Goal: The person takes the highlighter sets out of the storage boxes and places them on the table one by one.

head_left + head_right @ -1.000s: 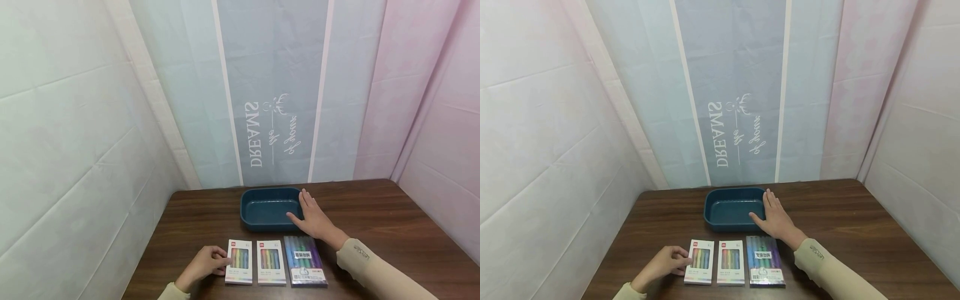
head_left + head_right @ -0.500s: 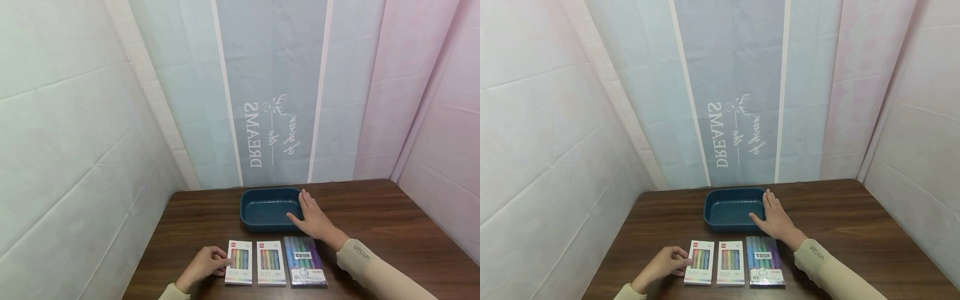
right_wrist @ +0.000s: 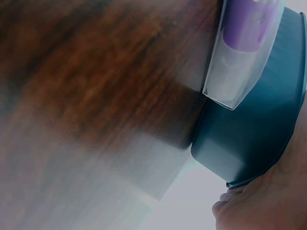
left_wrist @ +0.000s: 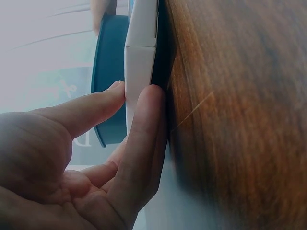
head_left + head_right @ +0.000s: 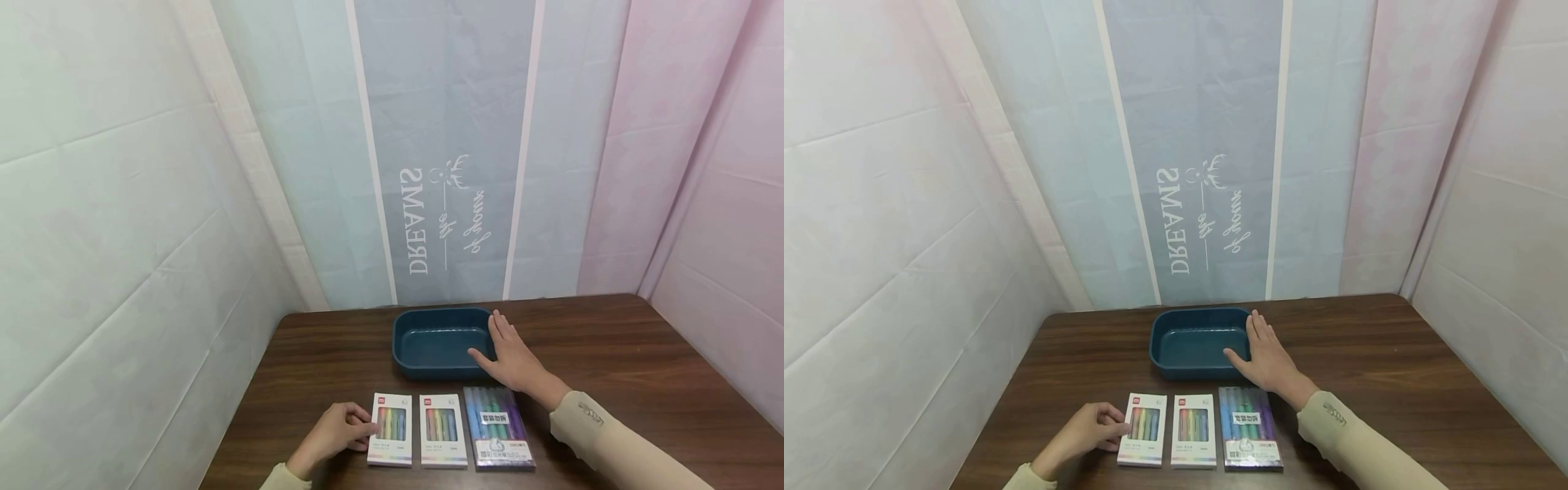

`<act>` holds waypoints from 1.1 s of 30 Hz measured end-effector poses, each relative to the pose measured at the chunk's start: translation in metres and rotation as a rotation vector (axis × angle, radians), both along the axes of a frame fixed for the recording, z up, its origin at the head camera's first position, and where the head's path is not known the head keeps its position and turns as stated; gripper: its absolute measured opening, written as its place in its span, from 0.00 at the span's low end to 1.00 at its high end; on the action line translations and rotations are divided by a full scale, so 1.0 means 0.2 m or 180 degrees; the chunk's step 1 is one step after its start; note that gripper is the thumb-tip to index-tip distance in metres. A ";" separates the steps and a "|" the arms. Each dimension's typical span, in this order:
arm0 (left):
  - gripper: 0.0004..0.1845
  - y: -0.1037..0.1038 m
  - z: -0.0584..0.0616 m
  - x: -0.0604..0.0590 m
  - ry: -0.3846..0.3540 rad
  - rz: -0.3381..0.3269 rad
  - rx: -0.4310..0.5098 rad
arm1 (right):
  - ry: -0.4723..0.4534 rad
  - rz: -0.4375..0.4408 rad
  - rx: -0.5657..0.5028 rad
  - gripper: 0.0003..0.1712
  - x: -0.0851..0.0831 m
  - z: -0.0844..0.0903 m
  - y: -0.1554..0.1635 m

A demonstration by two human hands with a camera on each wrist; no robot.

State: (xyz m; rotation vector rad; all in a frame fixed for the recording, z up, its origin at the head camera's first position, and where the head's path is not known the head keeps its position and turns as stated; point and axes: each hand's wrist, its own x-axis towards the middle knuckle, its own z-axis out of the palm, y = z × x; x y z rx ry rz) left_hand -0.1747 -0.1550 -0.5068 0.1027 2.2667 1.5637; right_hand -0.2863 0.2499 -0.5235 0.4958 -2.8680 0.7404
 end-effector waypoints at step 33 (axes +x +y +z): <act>0.15 -0.04 0.03 -0.02 0.0242 -0.0122 -0.0102 | 0.0105 0.0013 0.0103 0.58 0.02 0.04 -0.01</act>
